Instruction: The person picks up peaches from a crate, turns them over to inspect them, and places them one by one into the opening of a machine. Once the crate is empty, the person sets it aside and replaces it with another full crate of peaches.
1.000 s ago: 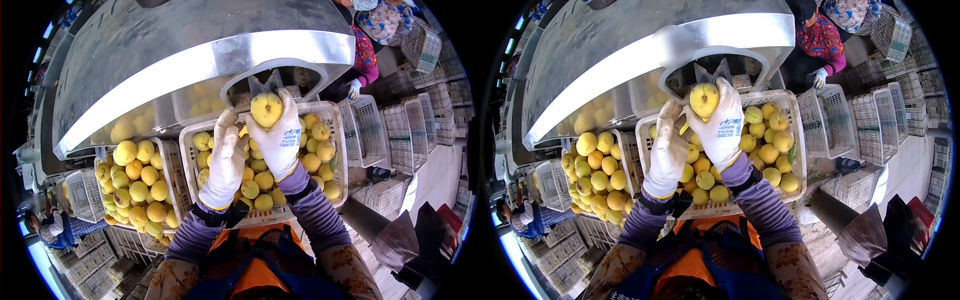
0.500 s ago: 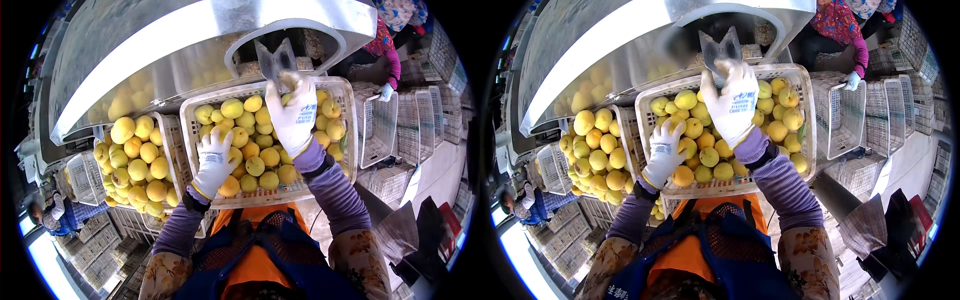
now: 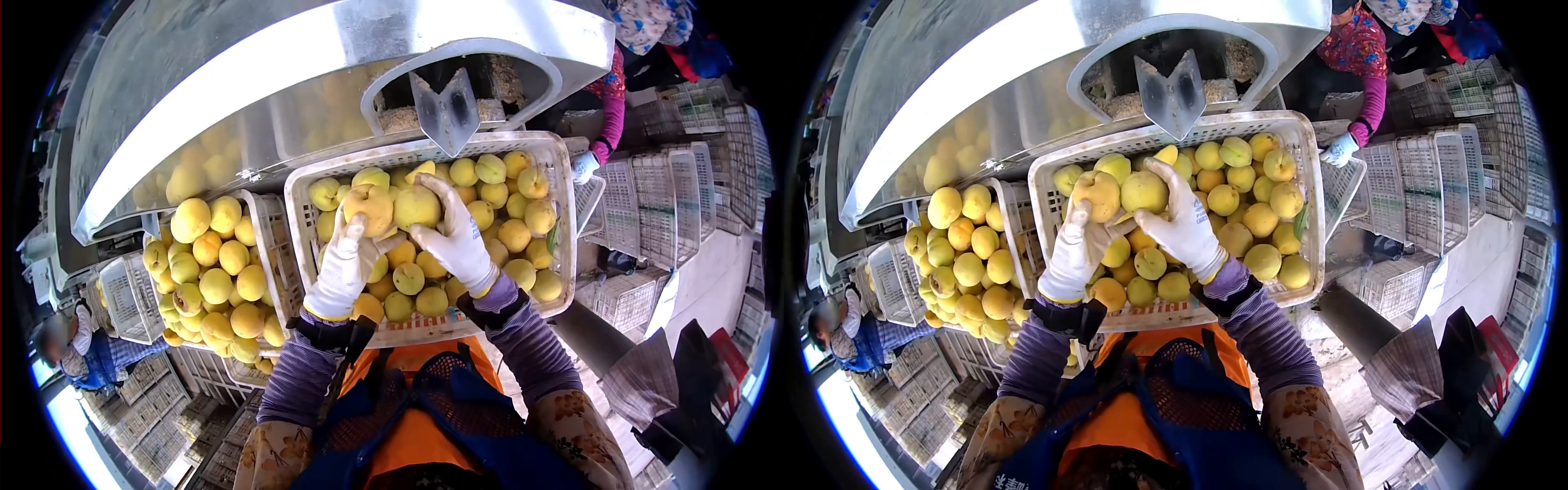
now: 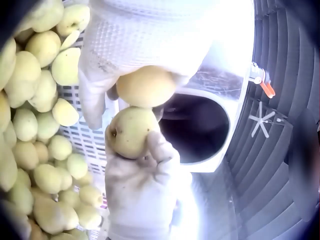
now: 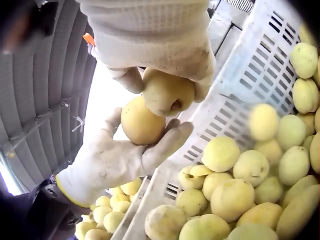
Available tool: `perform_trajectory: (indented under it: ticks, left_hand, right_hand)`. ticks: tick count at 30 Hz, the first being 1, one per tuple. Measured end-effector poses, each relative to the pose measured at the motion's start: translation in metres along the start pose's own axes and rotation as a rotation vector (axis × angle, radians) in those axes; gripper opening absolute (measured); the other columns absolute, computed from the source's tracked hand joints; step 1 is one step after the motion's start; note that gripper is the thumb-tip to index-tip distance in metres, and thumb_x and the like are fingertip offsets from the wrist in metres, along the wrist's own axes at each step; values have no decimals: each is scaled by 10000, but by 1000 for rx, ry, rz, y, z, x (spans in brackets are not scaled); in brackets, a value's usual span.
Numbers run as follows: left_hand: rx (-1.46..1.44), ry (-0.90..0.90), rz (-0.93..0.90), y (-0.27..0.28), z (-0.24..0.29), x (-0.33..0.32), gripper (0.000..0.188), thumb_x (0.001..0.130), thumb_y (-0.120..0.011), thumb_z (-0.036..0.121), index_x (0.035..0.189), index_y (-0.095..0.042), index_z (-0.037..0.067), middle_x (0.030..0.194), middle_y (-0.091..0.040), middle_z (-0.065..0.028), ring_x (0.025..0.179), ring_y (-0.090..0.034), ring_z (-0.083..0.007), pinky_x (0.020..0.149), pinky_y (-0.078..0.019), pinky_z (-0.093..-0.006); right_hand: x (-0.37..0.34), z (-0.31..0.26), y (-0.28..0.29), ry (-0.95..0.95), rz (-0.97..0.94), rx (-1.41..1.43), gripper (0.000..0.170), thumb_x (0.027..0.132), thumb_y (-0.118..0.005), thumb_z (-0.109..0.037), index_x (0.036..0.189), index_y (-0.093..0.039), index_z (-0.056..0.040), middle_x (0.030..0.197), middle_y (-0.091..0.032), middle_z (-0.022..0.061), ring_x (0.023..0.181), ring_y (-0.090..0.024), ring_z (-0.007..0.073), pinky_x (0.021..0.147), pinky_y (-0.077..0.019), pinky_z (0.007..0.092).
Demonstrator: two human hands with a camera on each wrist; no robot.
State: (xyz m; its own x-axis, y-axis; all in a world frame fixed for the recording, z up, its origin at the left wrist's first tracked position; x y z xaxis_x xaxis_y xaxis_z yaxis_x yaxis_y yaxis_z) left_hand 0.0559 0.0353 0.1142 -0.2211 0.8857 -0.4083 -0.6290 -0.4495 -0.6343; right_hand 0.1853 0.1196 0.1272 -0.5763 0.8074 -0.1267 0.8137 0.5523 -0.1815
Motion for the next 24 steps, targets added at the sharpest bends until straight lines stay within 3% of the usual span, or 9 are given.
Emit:
perform_trajectory:
  ticks: [1, 4, 7, 11, 14, 15, 16, 21, 24]
  left_hand:
    - [-27, -25, -40, -13, 4, -4, 790, 874, -711, 473, 1490, -341, 145, 1391, -479, -86, 1269, -510, -245, 1008, -493, -477]
    - [41, -109, -207, -71, 43, -5, 814, 871, -680, 576, 1461, -378, 105, 1370, -533, -100, 1268, -537, -275, 1016, -486, -503]
    - [9, -162, -220, -92, 70, 1, 797, 869, -669, 603, 1425, -410, 94, 1339, -558, -112, 1246, -558, -283, 1014, -493, -501]
    - [-31, -203, -171, -108, 78, 2, 808, 862, -657, 634, 1407, -416, 90, 1302, -570, -108, 1192, -585, -283, 1002, -500, -500]
    - [24, -214, -66, -98, 73, 14, 816, 862, -641, 660, 1393, -422, 80, 1286, -570, -121, 1141, -612, -284, 972, -519, -482]
    - [-9, -148, -76, -92, 63, 15, 800, 871, -624, 668, 1361, -450, 60, 1233, -592, -129, 1111, -627, -278, 938, -539, -470]
    - [-6, -102, -105, -81, 51, 17, 798, 873, -620, 671, 1352, -459, 54, 1214, -601, -128, 1111, -627, -275, 937, -539, -464]
    - [32, 22, -164, -59, 28, 18, 804, 860, -635, 678, 1332, -487, 44, 1130, -630, -105, 1019, -632, -233, 923, -523, -405]
    - [33, 12, -248, -62, 30, 27, 789, 874, -660, 616, 1410, -432, 84, 1200, -599, -86, 1028, -603, -201, 918, -507, -386]
  right_hand:
    - [-7, -28, -7, 230, 16, -305, 780, 779, -737, -42, 1446, -345, 53, 1440, -431, 207, 1359, -425, 294, 1139, -342, 373]
    - [-6, -69, 3, 222, 65, -133, 855, 752, -772, -46, 1469, -316, 44, 1499, -363, 224, 1413, -368, 325, 1172, -295, 397]
    - [-7, -125, 2, 415, 59, -281, 883, 727, -794, -70, 1467, -325, 41, 1514, -348, 234, 1412, -375, 335, 1168, -306, 409]
    - [-5, -147, 7, 397, 123, -218, 861, 687, -821, -112, 1418, -388, 30, 1425, -448, 243, 1330, -467, 370, 1112, -384, 425]
    - [11, -166, 13, 506, 325, -537, 777, 686, -825, -139, 1340, -437, 25, 1322, -507, 235, 1224, -530, 389, 1042, -440, 455]
    - [26, -162, 15, 637, 462, -753, 728, 687, -823, -186, 1283, -458, 19, 1251, -528, 224, 1169, -535, 400, 1025, -433, 489]
    - [47, -140, 19, 623, 509, -968, 742, 701, -812, -222, 1294, -440, 22, 1280, -512, 233, 1241, -486, 425, 1092, -354, 542]
    - [85, -95, 30, 558, 640, -1096, 727, 726, -799, -241, 1288, -418, 22, 1335, -462, 266, 1351, -373, 462, 1143, -235, 609]
    - [120, -91, 33, 590, 691, -1216, 728, 753, -774, -382, 1240, -448, 50, 1260, -490, 269, 1237, -460, 436, 1132, -256, 598]
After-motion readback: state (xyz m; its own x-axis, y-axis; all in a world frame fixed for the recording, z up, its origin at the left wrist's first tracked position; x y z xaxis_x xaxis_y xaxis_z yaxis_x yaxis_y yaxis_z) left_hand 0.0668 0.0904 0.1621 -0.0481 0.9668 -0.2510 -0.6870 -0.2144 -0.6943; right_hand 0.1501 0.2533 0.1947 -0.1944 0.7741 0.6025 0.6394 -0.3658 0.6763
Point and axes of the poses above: each hand's wrist, its own x-axis towards the middle knuckle, its own y-axis out of the back of the hand, z = x × y, the point moved 9 cm from there along x, towards the middle knuckle
